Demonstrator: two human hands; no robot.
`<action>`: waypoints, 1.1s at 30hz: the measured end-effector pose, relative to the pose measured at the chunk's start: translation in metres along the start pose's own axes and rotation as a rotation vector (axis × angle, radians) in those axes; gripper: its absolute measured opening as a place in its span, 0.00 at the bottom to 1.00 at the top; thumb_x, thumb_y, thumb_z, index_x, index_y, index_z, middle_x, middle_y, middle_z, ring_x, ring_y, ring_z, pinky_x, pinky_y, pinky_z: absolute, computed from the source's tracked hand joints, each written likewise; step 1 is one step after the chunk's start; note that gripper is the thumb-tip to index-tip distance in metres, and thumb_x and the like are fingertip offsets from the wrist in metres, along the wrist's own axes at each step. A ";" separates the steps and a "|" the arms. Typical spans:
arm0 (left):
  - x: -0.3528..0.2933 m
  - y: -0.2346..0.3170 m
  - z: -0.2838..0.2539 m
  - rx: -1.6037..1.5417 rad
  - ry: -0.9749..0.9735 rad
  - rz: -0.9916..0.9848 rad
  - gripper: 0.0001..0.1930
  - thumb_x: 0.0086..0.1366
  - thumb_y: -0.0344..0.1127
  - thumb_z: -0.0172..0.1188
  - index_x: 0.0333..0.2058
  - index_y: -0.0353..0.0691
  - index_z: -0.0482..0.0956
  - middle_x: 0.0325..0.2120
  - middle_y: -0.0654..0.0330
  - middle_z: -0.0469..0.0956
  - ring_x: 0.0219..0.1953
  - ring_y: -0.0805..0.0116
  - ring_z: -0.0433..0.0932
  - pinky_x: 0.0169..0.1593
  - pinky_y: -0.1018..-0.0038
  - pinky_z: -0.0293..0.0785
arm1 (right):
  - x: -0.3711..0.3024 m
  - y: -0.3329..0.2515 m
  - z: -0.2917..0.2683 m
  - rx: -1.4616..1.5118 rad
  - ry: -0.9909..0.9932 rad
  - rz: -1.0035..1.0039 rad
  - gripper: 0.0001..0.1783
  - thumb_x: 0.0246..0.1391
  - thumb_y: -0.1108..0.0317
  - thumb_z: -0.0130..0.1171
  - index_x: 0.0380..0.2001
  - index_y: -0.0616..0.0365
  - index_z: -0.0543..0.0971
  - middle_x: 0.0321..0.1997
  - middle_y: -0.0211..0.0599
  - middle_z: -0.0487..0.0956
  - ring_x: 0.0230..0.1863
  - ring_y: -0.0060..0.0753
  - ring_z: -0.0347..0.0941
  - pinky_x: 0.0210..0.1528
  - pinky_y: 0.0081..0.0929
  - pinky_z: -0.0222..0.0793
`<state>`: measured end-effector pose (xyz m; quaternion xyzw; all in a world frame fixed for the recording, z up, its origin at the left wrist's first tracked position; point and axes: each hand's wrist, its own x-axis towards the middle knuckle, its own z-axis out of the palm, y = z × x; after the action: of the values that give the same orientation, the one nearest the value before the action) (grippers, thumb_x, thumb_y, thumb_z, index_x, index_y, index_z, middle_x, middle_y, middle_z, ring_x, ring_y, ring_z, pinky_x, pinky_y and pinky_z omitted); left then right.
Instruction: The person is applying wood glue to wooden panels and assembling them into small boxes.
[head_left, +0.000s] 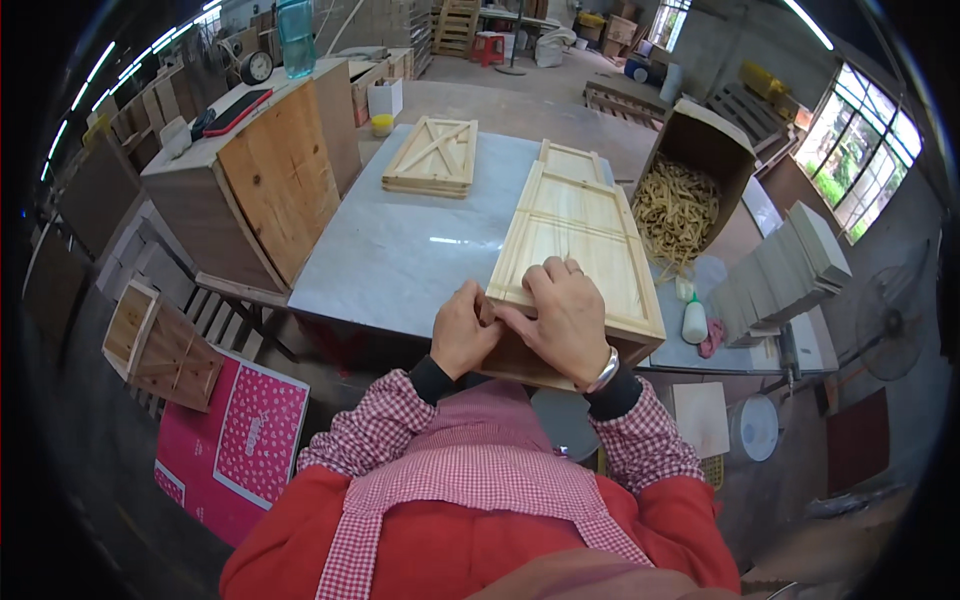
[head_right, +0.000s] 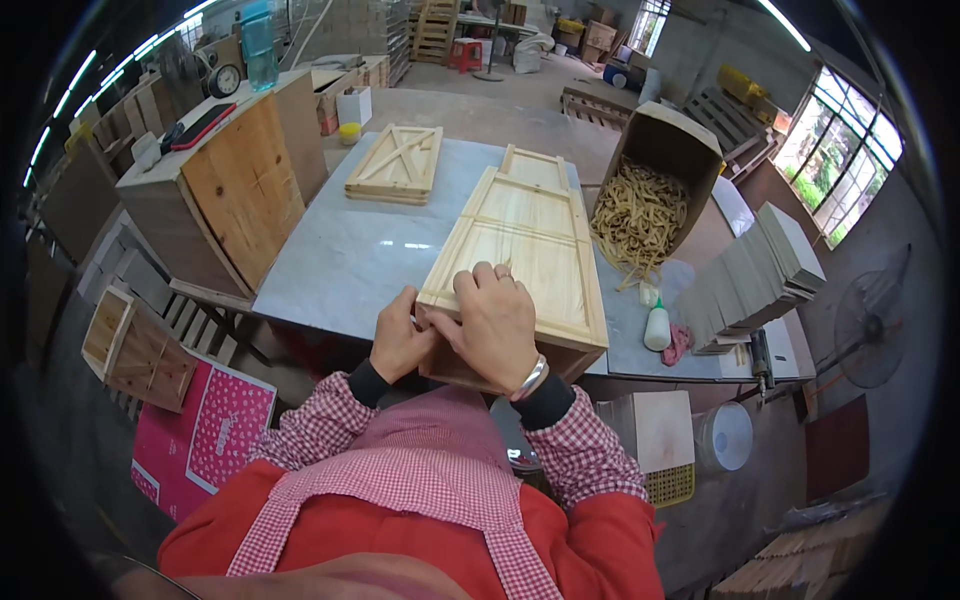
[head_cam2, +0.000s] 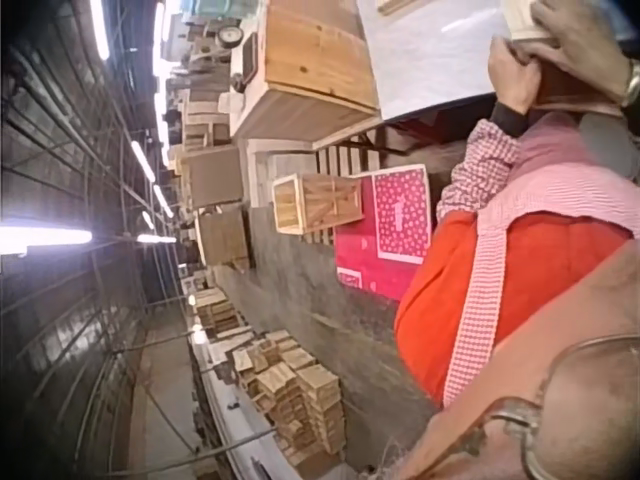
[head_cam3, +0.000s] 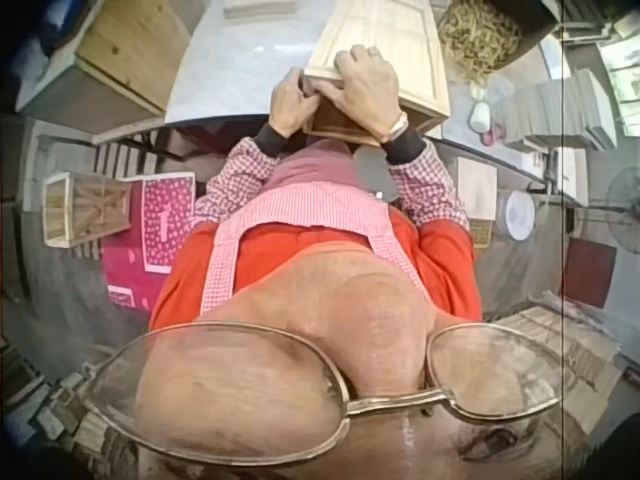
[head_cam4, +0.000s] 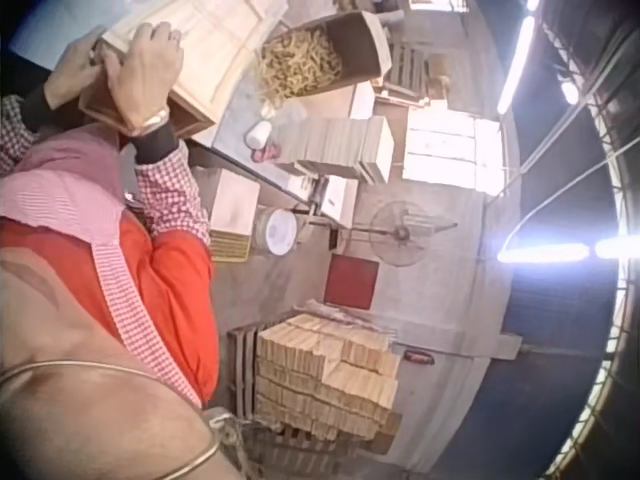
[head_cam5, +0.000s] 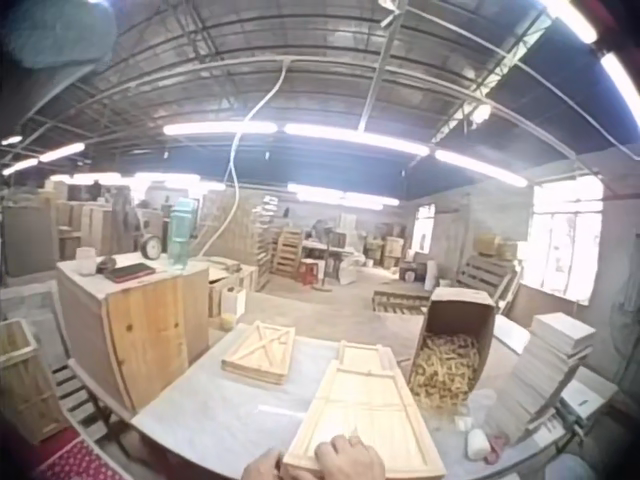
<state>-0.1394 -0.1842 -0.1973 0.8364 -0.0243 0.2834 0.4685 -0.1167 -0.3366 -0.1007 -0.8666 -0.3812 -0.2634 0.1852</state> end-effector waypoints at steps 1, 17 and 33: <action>0.001 -0.001 0.002 0.004 0.001 0.006 0.14 0.51 0.34 0.64 0.27 0.36 0.65 0.21 0.49 0.72 0.27 0.47 0.73 0.30 0.59 0.68 | 0.003 0.002 0.001 0.001 0.007 0.000 0.20 0.40 0.55 0.68 0.27 0.58 0.73 0.29 0.39 0.71 0.36 0.43 0.69 0.34 0.35 0.65; 0.000 -0.003 0.014 0.105 0.036 -0.042 0.12 0.51 0.32 0.59 0.27 0.33 0.64 0.23 0.41 0.72 0.29 0.38 0.73 0.31 0.53 0.68 | 0.009 -0.002 0.005 0.132 0.022 0.004 0.18 0.38 0.59 0.65 0.22 0.62 0.71 0.25 0.44 0.71 0.30 0.44 0.70 0.31 0.36 0.67; -0.001 0.007 -0.055 -0.607 -0.269 -0.245 0.22 0.61 0.30 0.57 0.54 0.35 0.69 0.45 0.60 0.71 0.50 0.70 0.70 0.55 0.71 0.65 | -0.086 0.073 -0.055 0.223 0.447 0.262 0.17 0.47 0.72 0.63 0.43 0.63 0.76 0.43 0.44 0.75 0.45 0.39 0.72 0.47 0.32 0.68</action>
<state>-0.1679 -0.1444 -0.1701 0.6857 -0.0682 0.0924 0.7188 -0.1282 -0.4605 -0.1171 -0.8033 -0.2420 -0.3783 0.3912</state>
